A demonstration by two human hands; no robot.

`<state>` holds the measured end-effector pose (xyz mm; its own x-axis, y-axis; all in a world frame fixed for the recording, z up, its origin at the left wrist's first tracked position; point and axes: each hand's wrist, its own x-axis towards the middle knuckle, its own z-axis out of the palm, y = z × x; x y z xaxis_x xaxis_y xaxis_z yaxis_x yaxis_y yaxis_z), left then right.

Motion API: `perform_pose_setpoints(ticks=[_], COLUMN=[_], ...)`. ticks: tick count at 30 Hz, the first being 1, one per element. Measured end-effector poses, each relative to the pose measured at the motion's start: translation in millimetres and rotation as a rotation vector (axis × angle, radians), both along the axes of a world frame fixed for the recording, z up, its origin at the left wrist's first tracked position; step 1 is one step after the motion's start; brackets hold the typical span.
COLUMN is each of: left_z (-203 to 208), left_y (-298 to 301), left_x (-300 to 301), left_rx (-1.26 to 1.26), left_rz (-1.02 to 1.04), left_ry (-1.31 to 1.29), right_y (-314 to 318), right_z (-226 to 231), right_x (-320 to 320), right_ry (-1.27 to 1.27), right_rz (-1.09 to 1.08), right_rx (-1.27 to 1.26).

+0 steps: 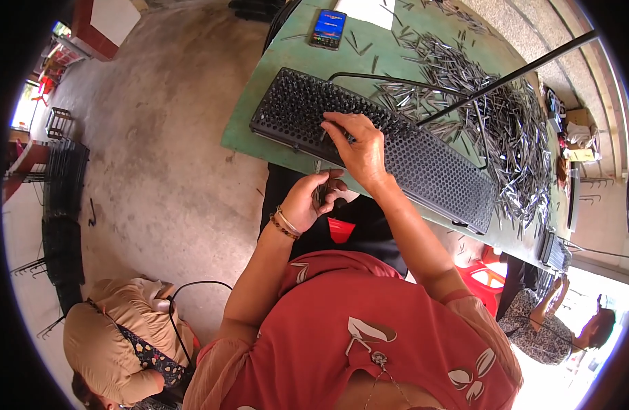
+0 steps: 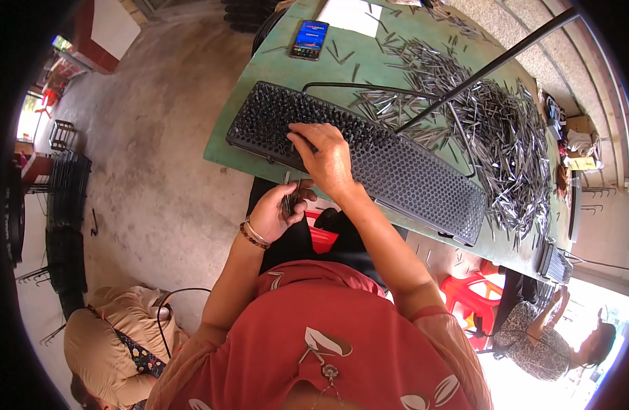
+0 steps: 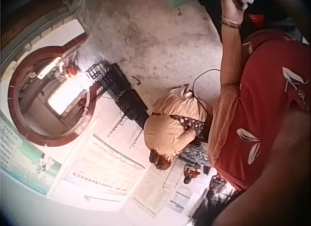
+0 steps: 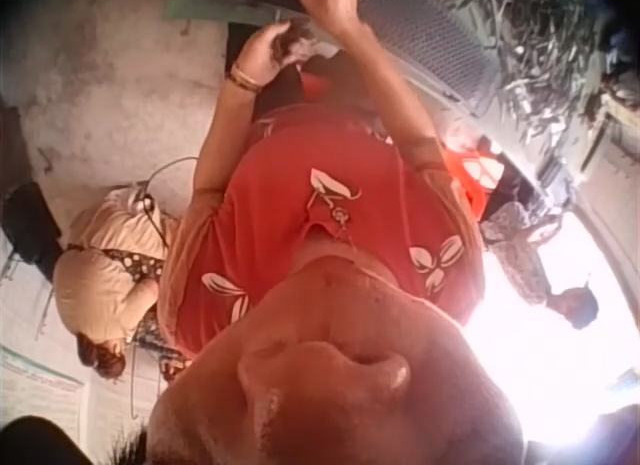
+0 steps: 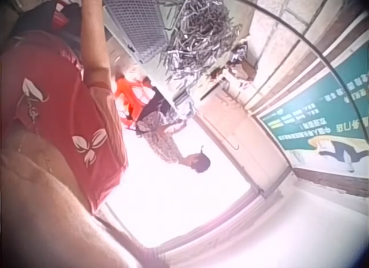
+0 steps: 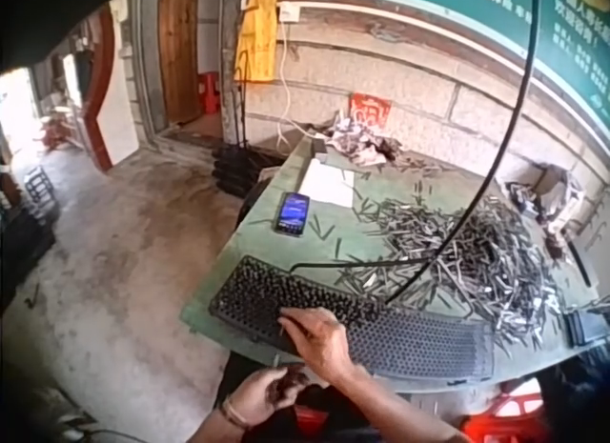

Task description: Inserting small metal pins into a black mesh grid frame as part of an assembly process.

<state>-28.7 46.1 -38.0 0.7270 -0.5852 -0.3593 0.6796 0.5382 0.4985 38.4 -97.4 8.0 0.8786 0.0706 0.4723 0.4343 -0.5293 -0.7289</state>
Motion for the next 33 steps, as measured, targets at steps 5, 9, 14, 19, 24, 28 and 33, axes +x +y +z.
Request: perform_pose_setpoints(ticks=[5, 9, 14, 19, 24, 28, 33], left_z=[-6, 15, 12, 14, 25, 27, 19], left_y=[6, 4, 6, 8, 1, -3, -1], left_x=[0, -2, -3, 0, 1, -4, -3], left_rx=[-0.07, 0.053, 0.041, -0.104, -0.013, 0.124, 0.159], left_rz=[0.008, 0.037, 0.029, 0.063, 0.017, 0.005, 0.087], left_ry=[0.02, 0.074, 0.148, 0.027, -0.009, -0.066, -0.094], right_y=[-1, -3, -5, -20, -24, -24, -27], right_z=[-14, -12, 4, 14, 12, 12, 16], right_x=[-1, -6, -12, -32, -35, -35, -28], right_ry=[-0.121, -0.206, -0.202, 0.298, 0.724, 0.619, 0.635], right_rz=[0.03, 0.104, 0.067, 0.302, 0.377, 0.338, 0.128], right_rx=[-0.106, -0.299, -0.199, -0.031, 0.312, 0.169, 0.373])
